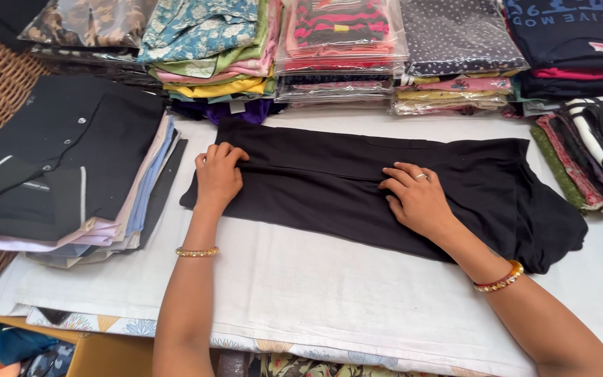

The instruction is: The person folds a camouflage-patterned garment and places it into a clear plastic bag, then sets it aside. They then unfold a black long-sleeved shirt, smooth it out, and fold it neatly on the table.

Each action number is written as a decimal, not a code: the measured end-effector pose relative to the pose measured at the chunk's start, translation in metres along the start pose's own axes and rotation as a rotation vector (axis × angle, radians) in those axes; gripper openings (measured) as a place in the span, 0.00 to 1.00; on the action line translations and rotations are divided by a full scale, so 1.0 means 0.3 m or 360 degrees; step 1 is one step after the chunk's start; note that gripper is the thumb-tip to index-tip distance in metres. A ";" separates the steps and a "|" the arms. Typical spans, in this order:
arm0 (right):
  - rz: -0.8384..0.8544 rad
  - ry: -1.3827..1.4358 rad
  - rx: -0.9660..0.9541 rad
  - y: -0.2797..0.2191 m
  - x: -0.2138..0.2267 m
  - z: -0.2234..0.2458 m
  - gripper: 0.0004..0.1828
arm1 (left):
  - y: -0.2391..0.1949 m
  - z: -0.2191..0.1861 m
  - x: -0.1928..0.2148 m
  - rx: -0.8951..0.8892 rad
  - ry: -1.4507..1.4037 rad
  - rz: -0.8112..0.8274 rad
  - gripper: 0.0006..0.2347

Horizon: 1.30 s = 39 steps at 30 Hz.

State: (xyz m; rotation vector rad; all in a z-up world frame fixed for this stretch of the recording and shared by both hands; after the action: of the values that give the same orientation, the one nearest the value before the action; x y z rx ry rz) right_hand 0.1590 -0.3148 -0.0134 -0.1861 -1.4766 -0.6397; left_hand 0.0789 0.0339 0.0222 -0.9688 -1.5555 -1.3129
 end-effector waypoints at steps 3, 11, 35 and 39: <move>-0.0037 -0.0015 -0.0149 -0.005 -0.003 -0.037 0.15 | -0.017 -0.044 0.057 -0.0059 0.0143 -0.0265 0.10; 0.0011 -0.0403 -0.0253 -0.003 -0.006 -0.026 0.26 | -0.004 -0.311 -0.059 -0.0551 -0.0147 0.0145 0.11; -0.0167 -0.0114 -0.0032 -0.007 0.036 0.002 0.21 | -0.017 0.203 -0.057 0.0657 0.0505 0.0217 0.25; -0.0159 0.0047 0.0023 -0.017 0.031 -0.001 0.13 | -0.066 0.413 -0.113 0.0810 0.0377 0.0286 0.23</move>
State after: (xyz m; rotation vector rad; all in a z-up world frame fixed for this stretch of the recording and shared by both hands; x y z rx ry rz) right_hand 0.1565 -0.3218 -0.0057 -0.0918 -1.4688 -0.7095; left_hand 0.0557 0.1524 -0.0258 -0.5906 -1.4755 -0.8125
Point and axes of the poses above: each hand's wrist, its own y-axis towards the middle knuckle, its own x-axis out of the back of the hand, z = x × y, the point moved 10 cm from there along y, towards the middle knuckle, and after that the axes turned 9 degrees about z, right-handed, at the moved point
